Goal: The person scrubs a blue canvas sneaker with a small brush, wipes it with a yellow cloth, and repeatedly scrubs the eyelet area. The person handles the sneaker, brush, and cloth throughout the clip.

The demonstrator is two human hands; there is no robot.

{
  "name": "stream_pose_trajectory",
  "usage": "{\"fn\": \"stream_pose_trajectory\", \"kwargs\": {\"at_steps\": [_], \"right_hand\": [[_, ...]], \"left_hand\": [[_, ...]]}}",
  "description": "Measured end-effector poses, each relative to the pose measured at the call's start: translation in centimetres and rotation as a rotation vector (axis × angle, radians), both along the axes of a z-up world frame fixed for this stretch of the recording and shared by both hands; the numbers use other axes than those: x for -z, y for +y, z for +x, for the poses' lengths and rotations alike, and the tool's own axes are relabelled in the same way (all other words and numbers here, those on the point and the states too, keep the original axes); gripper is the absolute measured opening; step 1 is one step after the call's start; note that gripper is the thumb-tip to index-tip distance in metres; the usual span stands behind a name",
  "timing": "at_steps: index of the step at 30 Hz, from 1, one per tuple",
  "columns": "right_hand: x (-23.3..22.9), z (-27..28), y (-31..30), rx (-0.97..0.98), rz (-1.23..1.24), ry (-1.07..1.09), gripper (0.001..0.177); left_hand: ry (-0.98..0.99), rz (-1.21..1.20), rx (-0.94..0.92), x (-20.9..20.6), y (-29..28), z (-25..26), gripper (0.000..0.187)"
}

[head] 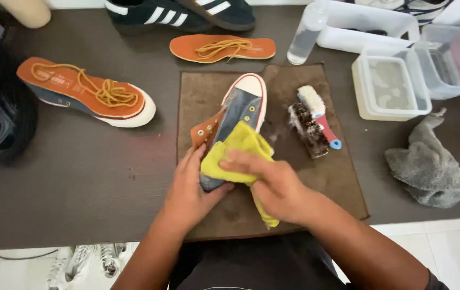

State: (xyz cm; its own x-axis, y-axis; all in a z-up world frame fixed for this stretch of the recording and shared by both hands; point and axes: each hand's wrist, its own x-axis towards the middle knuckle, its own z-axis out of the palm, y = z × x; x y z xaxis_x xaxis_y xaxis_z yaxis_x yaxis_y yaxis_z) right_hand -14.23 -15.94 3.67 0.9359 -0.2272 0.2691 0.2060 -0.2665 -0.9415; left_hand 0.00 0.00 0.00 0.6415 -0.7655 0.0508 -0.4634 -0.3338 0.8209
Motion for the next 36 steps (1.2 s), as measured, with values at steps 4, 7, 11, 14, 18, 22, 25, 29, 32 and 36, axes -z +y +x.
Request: {"fn": "stream_pose_trajectory", "kwargs": {"at_steps": [4, 7, 11, 14, 18, 22, 25, 29, 32, 36], "right_hand": [[2.6, -2.3, -4.9, 0.226, 0.32, -0.083, 0.062], [-1.3, -5.1, -7.2, 0.58, 0.469, -0.133, 0.064], [-4.4, -11.2, -10.4, 0.951, 0.577, -0.338, 0.062], [-3.0, -18.2, -15.8, 1.074, 0.397, -0.435, 0.061], [-4.7, -23.3, -18.7, 1.461, 0.094, -0.676, 0.055], [-1.3, -29.2, -24.1, 1.467, -0.472, -0.527, 0.07], [0.8, -28.7, -25.0, 1.325, -1.062, 0.179, 0.065], [3.2, -26.8, -25.8, 0.945, -0.751, 0.851, 0.067], [1.8, -25.8, -25.2, 0.852, -0.605, 0.903, 0.058], [-1.4, -23.6, -22.8, 1.148, -0.431, 0.807, 0.047]], "left_hand": [[-0.064, -0.064, 0.0, 1.1, 0.4, -0.2, 0.097], [-0.148, -0.111, 0.004, 1.7, 0.5, 0.0, 0.098], [-0.284, -0.113, 0.052, 2.5, 0.3, 0.1, 0.095], [-0.32, -0.078, 0.012, 2.1, 0.2, 0.2, 0.096], [-0.418, 0.064, -0.104, 2.9, 0.6, 0.0, 0.098], [-0.5, 0.018, -0.128, 3.4, 0.0, -0.3, 0.098], [-0.437, 0.122, -0.181, 2.6, 0.0, -0.7, 0.102], [-0.446, 0.068, -0.119, 2.6, 0.2, -0.4, 0.1], [-0.382, 0.065, -0.093, 1.7, 0.0, -0.4, 0.099], [-0.322, 0.043, -0.033, 0.9, 0.1, -0.4, 0.097]]}}
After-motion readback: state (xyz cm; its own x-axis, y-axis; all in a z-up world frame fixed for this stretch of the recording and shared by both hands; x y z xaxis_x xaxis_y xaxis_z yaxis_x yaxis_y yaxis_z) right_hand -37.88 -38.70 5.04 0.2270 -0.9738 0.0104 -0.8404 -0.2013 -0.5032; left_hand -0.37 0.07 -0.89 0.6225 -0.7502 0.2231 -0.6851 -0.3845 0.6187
